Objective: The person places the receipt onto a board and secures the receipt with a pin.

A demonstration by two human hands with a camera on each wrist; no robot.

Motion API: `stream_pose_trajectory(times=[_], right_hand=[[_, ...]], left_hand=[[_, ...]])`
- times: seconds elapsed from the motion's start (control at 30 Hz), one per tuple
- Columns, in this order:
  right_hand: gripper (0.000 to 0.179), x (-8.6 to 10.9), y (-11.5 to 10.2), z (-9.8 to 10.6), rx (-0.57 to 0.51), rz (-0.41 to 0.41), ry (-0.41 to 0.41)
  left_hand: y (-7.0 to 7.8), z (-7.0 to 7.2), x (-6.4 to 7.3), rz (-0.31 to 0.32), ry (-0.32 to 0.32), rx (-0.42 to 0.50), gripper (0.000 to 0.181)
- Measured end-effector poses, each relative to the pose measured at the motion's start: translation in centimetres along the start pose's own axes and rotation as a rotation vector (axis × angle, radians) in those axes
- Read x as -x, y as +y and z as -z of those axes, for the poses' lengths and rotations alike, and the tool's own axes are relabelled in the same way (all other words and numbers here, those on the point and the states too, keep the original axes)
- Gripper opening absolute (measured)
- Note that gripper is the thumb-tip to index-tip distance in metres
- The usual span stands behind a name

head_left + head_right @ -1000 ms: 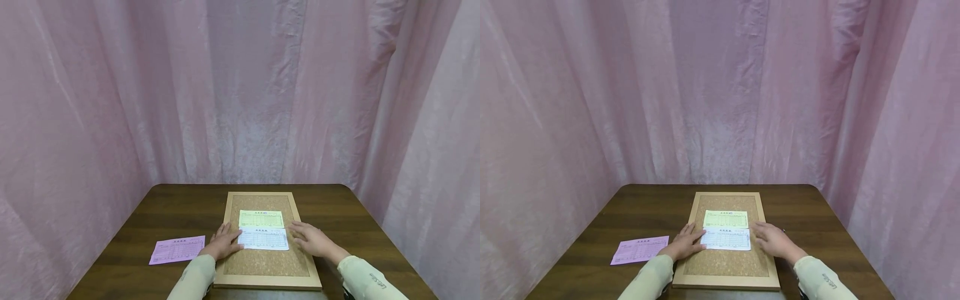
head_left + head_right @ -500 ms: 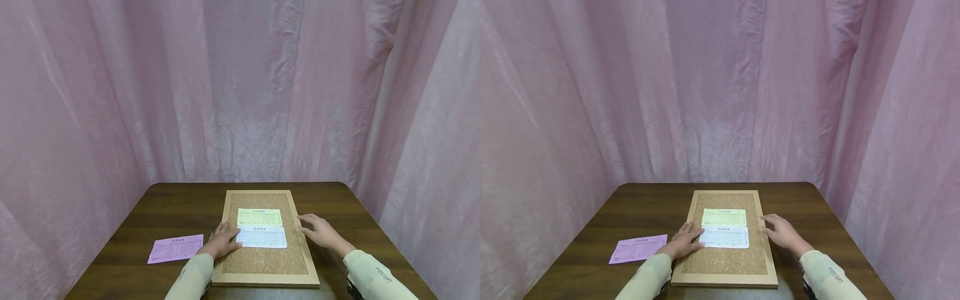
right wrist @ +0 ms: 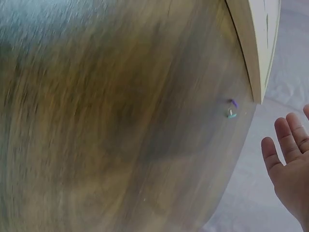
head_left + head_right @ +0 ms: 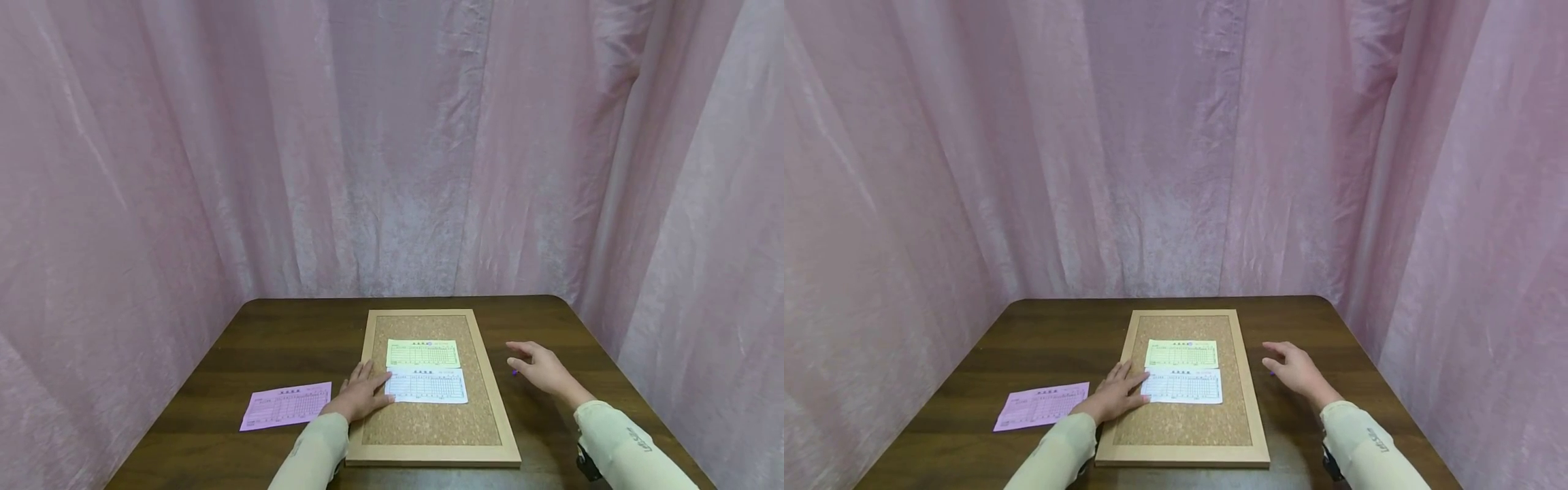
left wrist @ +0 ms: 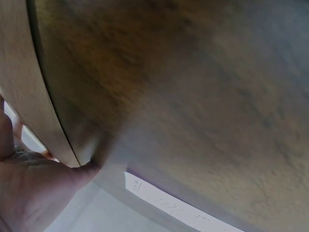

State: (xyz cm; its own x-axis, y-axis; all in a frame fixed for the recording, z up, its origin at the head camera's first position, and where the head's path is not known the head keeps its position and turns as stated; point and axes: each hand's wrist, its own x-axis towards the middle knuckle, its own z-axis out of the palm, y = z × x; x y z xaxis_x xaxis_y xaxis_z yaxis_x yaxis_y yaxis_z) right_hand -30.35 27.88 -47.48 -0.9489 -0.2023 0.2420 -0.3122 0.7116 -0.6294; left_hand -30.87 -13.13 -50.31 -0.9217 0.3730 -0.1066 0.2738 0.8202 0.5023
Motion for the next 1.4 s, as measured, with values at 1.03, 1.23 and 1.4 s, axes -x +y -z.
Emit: stream_pose_trajectory(times=[1.03, 1.23, 1.4], right_hand=[[0.046, -0.3, 5.1, 0.6, -0.16, -0.274, -0.087], [0.045, -0.4, 5.4, 0.2, -0.185, -0.268, -0.096], [0.044, -0.6, 5.5, 0.1, -0.202, -0.279, -0.121]], left_hand=[[0.0, 0.3, 0.0, -0.006, -0.012, -0.004, 0.06], [0.1, 0.3, 0.2, -0.002, -0.015, 0.003, 0.06], [0.1, 0.2, 0.2, -0.003, -0.01, 0.001, 0.06]])
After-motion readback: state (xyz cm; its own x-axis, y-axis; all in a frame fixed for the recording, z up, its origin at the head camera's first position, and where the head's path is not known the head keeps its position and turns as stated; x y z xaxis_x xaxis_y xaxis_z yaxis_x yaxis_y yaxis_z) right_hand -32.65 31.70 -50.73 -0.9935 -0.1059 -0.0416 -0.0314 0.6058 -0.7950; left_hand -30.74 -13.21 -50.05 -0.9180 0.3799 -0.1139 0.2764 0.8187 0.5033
